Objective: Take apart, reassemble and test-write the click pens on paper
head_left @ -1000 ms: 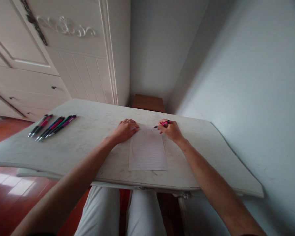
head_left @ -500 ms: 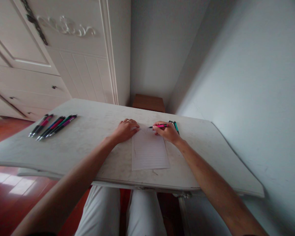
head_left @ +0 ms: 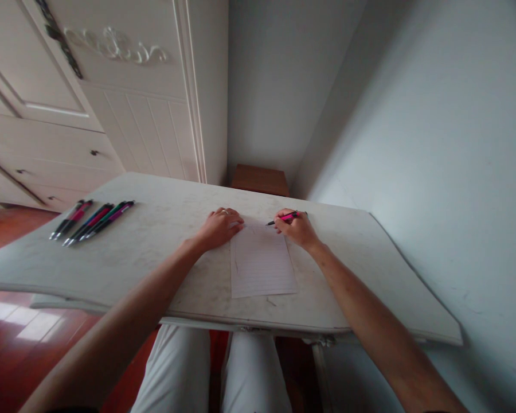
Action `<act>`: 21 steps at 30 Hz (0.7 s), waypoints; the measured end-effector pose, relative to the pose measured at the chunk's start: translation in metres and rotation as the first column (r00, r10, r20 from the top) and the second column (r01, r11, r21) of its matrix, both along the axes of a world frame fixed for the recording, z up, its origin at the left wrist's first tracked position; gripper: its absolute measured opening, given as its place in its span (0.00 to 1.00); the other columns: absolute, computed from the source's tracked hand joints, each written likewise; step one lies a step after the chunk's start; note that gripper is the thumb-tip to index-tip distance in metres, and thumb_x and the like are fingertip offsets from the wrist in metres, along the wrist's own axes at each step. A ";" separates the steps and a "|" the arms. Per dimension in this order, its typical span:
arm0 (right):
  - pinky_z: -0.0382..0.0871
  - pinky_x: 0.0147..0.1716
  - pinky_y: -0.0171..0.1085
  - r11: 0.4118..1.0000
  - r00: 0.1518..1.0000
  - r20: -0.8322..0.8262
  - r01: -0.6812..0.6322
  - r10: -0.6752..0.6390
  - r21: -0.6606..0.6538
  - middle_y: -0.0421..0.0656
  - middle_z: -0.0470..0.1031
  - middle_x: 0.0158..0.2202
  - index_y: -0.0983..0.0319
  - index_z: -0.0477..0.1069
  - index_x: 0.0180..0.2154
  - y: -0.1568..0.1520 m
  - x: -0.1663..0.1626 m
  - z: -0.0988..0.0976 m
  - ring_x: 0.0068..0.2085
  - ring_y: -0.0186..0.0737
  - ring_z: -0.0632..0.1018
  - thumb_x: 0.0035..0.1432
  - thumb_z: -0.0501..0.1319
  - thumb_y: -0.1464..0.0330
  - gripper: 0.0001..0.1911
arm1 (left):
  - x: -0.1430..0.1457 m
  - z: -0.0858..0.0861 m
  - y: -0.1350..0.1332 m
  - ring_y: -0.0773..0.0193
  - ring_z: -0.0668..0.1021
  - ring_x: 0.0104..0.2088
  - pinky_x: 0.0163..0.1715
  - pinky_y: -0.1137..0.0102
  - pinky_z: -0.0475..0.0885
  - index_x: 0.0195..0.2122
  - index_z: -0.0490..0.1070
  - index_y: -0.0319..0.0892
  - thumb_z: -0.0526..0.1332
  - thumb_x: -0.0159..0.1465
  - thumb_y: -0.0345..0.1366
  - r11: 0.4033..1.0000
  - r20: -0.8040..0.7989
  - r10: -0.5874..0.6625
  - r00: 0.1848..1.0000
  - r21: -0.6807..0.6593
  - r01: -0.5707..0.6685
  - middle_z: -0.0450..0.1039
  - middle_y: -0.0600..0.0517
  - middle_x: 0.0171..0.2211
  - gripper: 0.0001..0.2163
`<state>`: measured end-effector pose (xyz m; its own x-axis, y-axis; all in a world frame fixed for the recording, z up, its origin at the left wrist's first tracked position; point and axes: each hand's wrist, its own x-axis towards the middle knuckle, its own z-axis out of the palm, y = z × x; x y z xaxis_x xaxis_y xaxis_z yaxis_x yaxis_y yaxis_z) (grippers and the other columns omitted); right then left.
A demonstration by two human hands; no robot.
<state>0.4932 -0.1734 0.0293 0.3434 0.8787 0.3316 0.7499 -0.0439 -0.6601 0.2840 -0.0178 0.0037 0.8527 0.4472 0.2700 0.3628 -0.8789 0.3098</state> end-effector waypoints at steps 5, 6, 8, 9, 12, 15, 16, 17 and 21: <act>0.72 0.27 0.32 0.999 0.998 -0.052 -0.033 0.032 -0.004 0.42 0.79 0.24 0.62 0.74 0.31 0.000 -0.003 -0.001 0.25 0.37 0.79 0.57 0.59 0.64 0.10 | 0.000 0.001 -0.001 0.52 0.73 0.53 0.55 0.57 0.66 0.46 0.78 0.47 0.53 0.67 0.44 1.000 -0.001 0.002 1.000 0.004 -0.002 0.74 0.48 0.53 0.16; 0.72 0.27 0.32 0.998 0.995 -0.076 -0.058 0.058 -0.004 0.42 0.79 0.26 0.63 0.75 0.32 0.000 -0.004 -0.002 0.25 0.37 0.80 0.58 0.59 0.63 0.10 | 0.000 0.002 -0.001 0.52 0.73 0.53 0.55 0.57 0.67 0.46 0.78 0.47 0.53 0.67 0.45 1.000 -0.003 0.000 1.000 0.006 0.000 0.74 0.48 0.53 0.16; 0.72 0.26 0.32 0.994 0.987 -0.118 -0.113 0.112 0.000 0.43 0.80 0.28 0.63 0.75 0.34 0.000 -0.005 -0.004 0.26 0.37 0.80 0.58 0.59 0.62 0.11 | 0.000 0.003 -0.001 0.52 0.73 0.54 0.54 0.57 0.67 0.46 0.78 0.47 0.53 0.67 0.45 1.000 -0.007 -0.001 1.000 0.010 0.001 0.74 0.48 0.52 0.16; 0.73 0.27 0.33 0.991 0.983 -0.128 -0.134 0.133 0.002 0.43 0.80 0.29 0.63 0.75 0.34 0.000 -0.005 -0.005 0.26 0.37 0.80 0.58 0.59 0.61 0.12 | 0.000 0.003 -0.001 0.52 0.73 0.54 0.54 0.57 0.67 0.46 0.78 0.48 0.53 0.67 0.45 1.000 -0.010 0.001 1.000 0.011 -0.001 0.74 0.48 0.52 0.16; 0.74 0.28 0.33 0.988 0.980 -0.132 -0.153 0.152 0.003 0.43 0.80 0.30 0.62 0.76 0.35 0.000 -0.006 -0.005 0.27 0.38 0.80 0.58 0.59 0.60 0.12 | 0.000 0.003 -0.001 0.52 0.73 0.54 0.54 0.57 0.67 0.46 0.78 0.48 0.53 0.67 0.45 1.000 -0.016 0.010 1.000 0.006 -0.010 0.74 0.48 0.53 0.16; 0.74 0.28 0.33 0.989 0.980 -0.133 -0.149 0.148 0.006 0.42 0.80 0.30 0.62 0.76 0.35 0.000 -0.006 -0.005 0.27 0.37 0.80 0.58 0.60 0.60 0.12 | 0.000 0.003 -0.001 0.52 0.73 0.53 0.55 0.57 0.67 0.46 0.78 0.47 0.53 0.67 0.45 1.000 -0.007 0.004 1.000 -0.004 -0.004 0.74 0.47 0.53 0.16; 0.74 0.28 0.33 0.989 0.980 -0.136 -0.149 0.149 0.006 0.42 0.80 0.29 0.62 0.76 0.35 0.000 -0.005 -0.005 0.27 0.37 0.80 0.58 0.60 0.60 0.12 | 0.000 0.003 -0.001 0.52 0.73 0.54 0.55 0.57 0.67 0.46 0.78 0.47 0.53 0.67 0.45 1.000 -0.002 0.002 1.000 -0.007 -0.002 0.75 0.47 0.52 0.16; 0.74 0.28 0.33 0.989 0.980 -0.137 -0.146 0.145 0.007 0.42 0.80 0.29 0.62 0.76 0.35 0.000 -0.005 -0.005 0.26 0.37 0.80 0.58 0.60 0.60 0.12 | 0.000 0.003 -0.001 0.52 0.73 0.54 0.55 0.57 0.66 0.46 0.78 0.47 0.54 0.67 0.45 1.000 0.001 0.002 1.000 -0.009 -0.002 0.75 0.47 0.52 0.16; 0.73 0.27 0.33 0.997 0.989 -0.125 -0.078 0.080 0.021 0.42 0.79 0.29 0.62 0.76 0.34 0.002 0.000 -0.009 0.26 0.37 0.80 0.58 0.60 0.61 0.11 | 0.000 0.004 -0.002 0.52 0.73 0.54 0.55 0.57 0.67 0.46 0.78 0.47 0.53 0.67 0.44 1.000 -0.005 0.003 1.000 -0.005 -0.003 0.75 0.47 0.52 0.16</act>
